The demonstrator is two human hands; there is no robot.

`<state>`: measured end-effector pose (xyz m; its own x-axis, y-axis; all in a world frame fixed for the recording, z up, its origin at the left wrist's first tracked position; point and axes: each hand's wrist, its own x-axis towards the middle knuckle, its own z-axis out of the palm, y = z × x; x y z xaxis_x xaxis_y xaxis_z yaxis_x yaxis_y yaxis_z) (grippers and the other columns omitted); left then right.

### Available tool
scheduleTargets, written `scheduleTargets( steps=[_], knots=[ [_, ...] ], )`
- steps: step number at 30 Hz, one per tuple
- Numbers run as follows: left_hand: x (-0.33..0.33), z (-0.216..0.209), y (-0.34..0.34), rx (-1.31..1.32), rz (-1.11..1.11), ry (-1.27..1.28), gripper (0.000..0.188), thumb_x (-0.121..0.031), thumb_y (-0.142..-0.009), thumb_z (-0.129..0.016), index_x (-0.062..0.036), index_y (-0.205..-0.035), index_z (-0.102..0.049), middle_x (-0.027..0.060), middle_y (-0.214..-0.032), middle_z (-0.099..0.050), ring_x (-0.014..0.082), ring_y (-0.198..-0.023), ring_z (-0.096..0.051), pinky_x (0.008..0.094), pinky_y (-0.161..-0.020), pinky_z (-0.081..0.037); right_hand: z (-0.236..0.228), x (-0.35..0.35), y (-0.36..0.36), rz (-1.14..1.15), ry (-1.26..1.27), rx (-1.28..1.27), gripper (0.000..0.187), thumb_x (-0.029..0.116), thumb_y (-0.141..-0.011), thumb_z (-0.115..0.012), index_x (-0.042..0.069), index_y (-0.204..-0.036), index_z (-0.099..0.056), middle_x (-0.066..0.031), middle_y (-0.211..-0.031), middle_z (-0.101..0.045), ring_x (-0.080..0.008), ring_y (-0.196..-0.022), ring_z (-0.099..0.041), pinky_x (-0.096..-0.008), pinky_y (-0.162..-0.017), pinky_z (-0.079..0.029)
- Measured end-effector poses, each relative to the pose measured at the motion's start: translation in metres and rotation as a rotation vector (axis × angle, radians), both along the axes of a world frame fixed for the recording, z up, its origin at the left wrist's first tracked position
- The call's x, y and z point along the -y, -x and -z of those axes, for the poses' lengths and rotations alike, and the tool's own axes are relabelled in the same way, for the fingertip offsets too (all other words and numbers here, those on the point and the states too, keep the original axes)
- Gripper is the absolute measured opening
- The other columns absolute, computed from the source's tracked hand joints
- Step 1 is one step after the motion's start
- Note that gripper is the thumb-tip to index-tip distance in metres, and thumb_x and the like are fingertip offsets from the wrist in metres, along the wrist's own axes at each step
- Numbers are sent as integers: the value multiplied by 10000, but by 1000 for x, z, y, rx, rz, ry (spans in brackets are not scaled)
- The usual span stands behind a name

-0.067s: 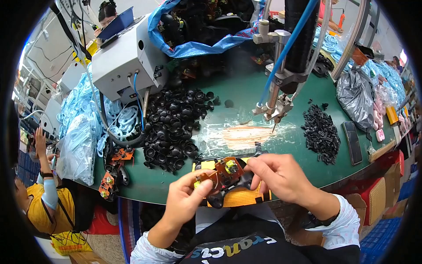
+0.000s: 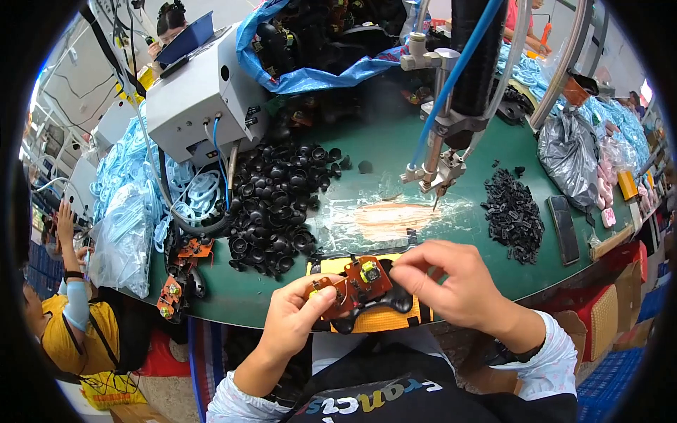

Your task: Assembling a handheld electronic game controller by placing internal circuit boards and closing the plastic casing.

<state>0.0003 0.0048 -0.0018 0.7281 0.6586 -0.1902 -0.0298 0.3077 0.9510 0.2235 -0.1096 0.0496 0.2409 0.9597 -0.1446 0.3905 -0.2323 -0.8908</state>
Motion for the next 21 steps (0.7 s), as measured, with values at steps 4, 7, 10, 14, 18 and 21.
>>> scheduleTargets(
  steps=[4,7,10,14,18,21],
  knots=[
    [3,-2,-6,16,37,53,283,-165,-1011,-523,48,-1174,-614,120,-1029,-682,168,-860,-686,310,-775,-590,3,-18,9,-321,-657,569,343,58,-687,-764,107,-1018,-690,-136,-1185,-576,-346,-1105,-559,-423,-883,-479],
    [2,-3,-14,-11,89,82,319,-195,-1028,-485,60,-1165,-619,105,-1009,-679,162,-864,-679,293,-772,-575,-2,-25,16,-431,-720,730,273,144,-718,-737,80,-977,-679,-177,-1260,-554,-389,-1207,-517,-458,-953,-465],
    [4,-6,-18,-25,97,-51,321,-214,-1034,-485,46,-1142,-638,72,-994,-676,119,-884,-657,265,-774,-566,8,-34,20,-452,-791,749,263,181,-714,-705,-2,-888,-633,-218,-1273,-551,-409,-1249,-493,-468,-979,-459],
    [5,2,-10,-86,72,-59,334,-207,-1030,-467,82,-1102,-617,128,-977,-680,189,-829,-685,309,-730,-578,23,-39,23,-357,-769,585,196,172,-831,-676,-5,-896,-621,-208,-1220,-564,-372,-1203,-523,-438,-968,-457],
    [7,14,-23,-33,80,3,349,-245,-1030,-479,72,-1084,-612,154,-974,-674,232,-809,-700,365,-700,-615,49,-32,13,-39,-437,52,195,177,-901,-633,-10,-955,-616,-179,-1119,-603,-312,-1062,-584,-400,-918,-465],
    [9,22,-29,28,14,146,306,-205,-1021,-484,65,-1119,-592,184,-1030,-661,269,-859,-700,389,-718,-620,39,-27,-15,181,-343,115,269,212,-910,-622,6,-1083,-628,-177,-1041,-625,-323,-1013,-617,-404,-898,-483]
  ],
)
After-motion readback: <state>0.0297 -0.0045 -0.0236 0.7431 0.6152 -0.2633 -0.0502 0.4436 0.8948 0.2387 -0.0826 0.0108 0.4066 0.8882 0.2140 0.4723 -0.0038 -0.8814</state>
